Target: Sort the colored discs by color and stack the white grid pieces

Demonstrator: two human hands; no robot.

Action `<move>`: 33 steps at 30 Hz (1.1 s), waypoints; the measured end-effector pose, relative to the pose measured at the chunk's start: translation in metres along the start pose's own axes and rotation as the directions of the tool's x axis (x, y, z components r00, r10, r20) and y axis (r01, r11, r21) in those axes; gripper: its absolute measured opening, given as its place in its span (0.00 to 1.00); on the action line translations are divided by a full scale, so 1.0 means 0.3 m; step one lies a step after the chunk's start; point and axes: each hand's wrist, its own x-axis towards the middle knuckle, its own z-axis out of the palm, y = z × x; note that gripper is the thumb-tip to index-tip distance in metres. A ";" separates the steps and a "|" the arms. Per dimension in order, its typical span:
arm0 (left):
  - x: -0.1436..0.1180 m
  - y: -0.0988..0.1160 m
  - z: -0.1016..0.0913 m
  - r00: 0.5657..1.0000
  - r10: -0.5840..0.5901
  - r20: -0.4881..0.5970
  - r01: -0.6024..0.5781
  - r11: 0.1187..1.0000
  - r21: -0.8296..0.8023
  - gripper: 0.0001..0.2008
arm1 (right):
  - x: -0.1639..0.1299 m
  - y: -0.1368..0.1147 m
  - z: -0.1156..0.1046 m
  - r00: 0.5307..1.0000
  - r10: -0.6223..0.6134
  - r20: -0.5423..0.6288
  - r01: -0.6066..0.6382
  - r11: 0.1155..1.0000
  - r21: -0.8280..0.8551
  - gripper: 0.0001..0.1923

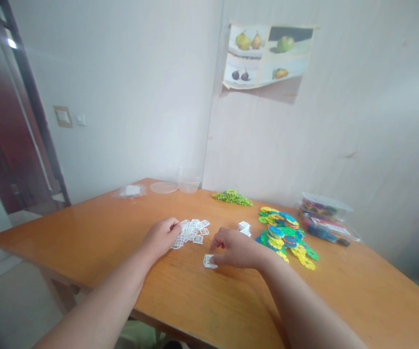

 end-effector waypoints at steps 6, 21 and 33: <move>0.001 0.000 0.002 1.000 0.025 -0.009 -0.025 1.000 -0.018 0.13 | 0.071 0.003 0.030 0.992 0.060 -0.111 -0.062 0.998 -0.010 0.11; 0.000 -0.001 0.011 1.000 0.024 -0.018 -0.025 1.000 -0.016 0.13 | 0.207 0.005 0.090 0.993 0.113 -0.028 -0.115 0.991 -0.062 0.02; -0.014 0.069 0.001 0.996 0.046 0.073 -0.011 0.905 -0.425 0.11 | 0.168 -0.048 0.089 0.960 0.002 -0.279 0.013 0.999 0.053 0.12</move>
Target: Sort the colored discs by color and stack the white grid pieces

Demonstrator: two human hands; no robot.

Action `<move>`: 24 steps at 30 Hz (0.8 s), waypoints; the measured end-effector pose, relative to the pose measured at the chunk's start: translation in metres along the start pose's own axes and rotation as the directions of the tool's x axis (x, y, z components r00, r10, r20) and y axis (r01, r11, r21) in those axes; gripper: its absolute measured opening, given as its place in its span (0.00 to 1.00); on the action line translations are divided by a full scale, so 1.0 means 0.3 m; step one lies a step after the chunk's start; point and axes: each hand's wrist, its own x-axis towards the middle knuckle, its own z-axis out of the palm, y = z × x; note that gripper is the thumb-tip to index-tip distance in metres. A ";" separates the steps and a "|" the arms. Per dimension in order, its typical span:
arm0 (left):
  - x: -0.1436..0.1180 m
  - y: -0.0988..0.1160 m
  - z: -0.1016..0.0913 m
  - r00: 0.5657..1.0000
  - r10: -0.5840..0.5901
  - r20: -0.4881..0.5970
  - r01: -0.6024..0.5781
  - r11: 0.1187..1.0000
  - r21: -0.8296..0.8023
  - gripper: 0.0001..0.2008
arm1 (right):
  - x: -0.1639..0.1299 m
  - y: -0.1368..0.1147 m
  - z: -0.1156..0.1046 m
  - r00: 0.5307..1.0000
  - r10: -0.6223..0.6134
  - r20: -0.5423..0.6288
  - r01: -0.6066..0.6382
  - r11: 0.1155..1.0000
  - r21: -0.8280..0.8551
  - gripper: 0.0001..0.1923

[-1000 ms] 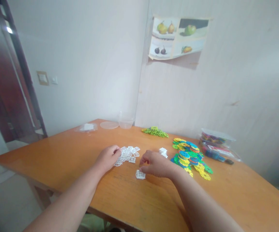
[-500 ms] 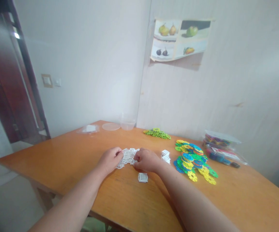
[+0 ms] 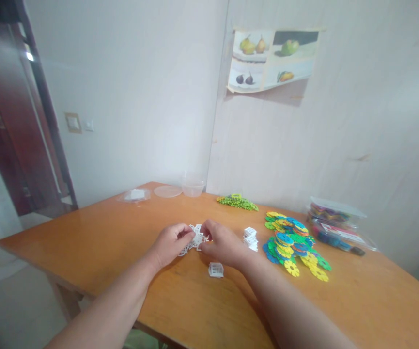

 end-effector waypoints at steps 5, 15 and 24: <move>-0.006 0.028 -0.004 0.988 -0.141 0.064 0.154 0.940 -0.305 0.13 | -0.003 -0.050 0.006 0.984 -0.130 -0.121 0.133 0.991 0.014 0.14; 0.000 0.034 -0.016 0.977 -0.203 0.062 0.204 0.820 -0.534 0.11 | 0.009 -0.043 0.069 0.959 0.170 -0.227 -0.117 0.967 0.227 0.08; -0.001 0.037 0.008 0.979 -0.172 0.105 0.202 0.818 -0.538 0.13 | 0.011 -0.047 0.080 0.947 0.150 -0.284 -0.063 0.954 0.294 0.14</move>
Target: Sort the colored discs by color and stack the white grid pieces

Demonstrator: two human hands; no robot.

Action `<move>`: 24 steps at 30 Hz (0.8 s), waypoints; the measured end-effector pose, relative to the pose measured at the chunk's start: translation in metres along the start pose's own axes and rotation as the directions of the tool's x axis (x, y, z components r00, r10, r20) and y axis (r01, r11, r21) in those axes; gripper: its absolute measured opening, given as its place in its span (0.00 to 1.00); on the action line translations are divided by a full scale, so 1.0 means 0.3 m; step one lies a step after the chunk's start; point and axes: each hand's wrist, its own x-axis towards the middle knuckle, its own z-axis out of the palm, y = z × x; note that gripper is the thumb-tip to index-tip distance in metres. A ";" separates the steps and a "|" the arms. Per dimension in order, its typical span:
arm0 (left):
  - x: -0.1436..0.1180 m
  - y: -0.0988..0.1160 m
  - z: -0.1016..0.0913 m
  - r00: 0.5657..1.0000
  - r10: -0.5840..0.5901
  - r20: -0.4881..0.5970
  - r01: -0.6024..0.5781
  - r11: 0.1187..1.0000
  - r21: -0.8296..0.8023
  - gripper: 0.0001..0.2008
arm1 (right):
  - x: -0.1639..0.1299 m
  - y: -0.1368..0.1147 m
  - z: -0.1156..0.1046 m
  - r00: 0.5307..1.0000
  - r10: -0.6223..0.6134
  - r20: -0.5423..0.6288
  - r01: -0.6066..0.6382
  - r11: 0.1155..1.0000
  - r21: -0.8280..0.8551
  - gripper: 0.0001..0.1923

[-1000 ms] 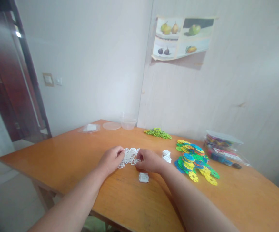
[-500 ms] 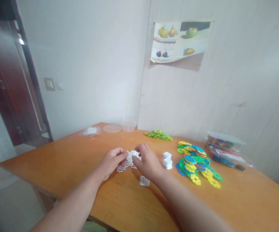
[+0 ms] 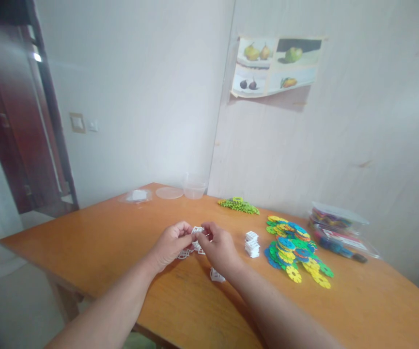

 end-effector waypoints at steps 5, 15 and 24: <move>-0.016 0.021 0.000 0.999 -0.008 0.034 0.007 1.000 0.022 0.10 | -0.005 0.001 -0.055 0.948 -0.316 0.038 0.316 0.924 -0.215 0.14; -0.033 0.038 -0.011 0.994 -0.086 0.066 0.085 0.996 0.010 0.06 | -0.016 -0.060 -0.103 0.849 -0.398 0.348 0.509 0.790 -0.340 0.13; 0.014 -0.004 -0.054 0.964 0.141 -0.223 -0.079 0.961 0.266 0.17 | 0.016 -0.035 -0.150 0.949 -0.214 0.229 0.280 0.908 -0.311 0.13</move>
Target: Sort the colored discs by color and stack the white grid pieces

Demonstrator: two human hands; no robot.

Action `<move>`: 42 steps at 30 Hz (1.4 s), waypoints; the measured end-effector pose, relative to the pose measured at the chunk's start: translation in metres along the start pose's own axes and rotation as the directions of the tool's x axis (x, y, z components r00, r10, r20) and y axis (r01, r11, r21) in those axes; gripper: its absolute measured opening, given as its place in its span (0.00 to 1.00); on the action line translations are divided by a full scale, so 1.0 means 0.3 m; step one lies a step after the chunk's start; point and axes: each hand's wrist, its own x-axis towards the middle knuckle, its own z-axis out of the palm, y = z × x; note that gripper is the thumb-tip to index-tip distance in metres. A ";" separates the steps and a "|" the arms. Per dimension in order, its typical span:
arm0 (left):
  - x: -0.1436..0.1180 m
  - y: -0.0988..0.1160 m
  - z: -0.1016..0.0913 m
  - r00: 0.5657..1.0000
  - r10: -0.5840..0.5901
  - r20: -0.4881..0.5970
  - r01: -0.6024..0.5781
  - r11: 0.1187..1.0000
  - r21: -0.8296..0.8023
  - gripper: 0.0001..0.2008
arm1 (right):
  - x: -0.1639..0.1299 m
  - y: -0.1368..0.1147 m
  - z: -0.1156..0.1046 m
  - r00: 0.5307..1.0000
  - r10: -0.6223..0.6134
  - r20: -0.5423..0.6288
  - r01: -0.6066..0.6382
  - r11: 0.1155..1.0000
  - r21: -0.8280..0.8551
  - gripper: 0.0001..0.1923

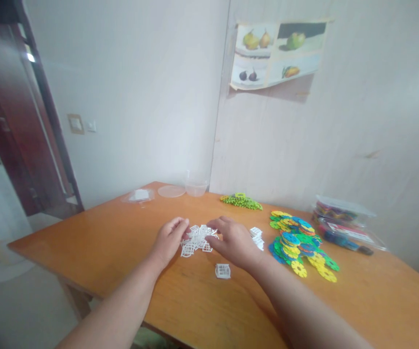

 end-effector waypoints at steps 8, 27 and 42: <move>0.029 -0.053 -0.021 0.988 0.153 -0.014 -0.124 0.846 0.519 0.19 | -0.096 0.045 -0.074 0.995 0.049 0.091 -0.063 0.985 0.158 0.11; 0.032 -0.055 -0.024 0.998 0.070 0.001 -0.062 0.877 0.477 0.22 | -0.176 0.036 -0.077 0.959 0.009 0.284 -0.030 0.997 0.071 0.10; 0.077 -0.080 0.098 0.954 -0.034 0.297 -0.148 0.810 0.568 0.41 | -0.134 0.107 0.012 0.975 0.215 0.054 -0.219 0.971 0.096 0.08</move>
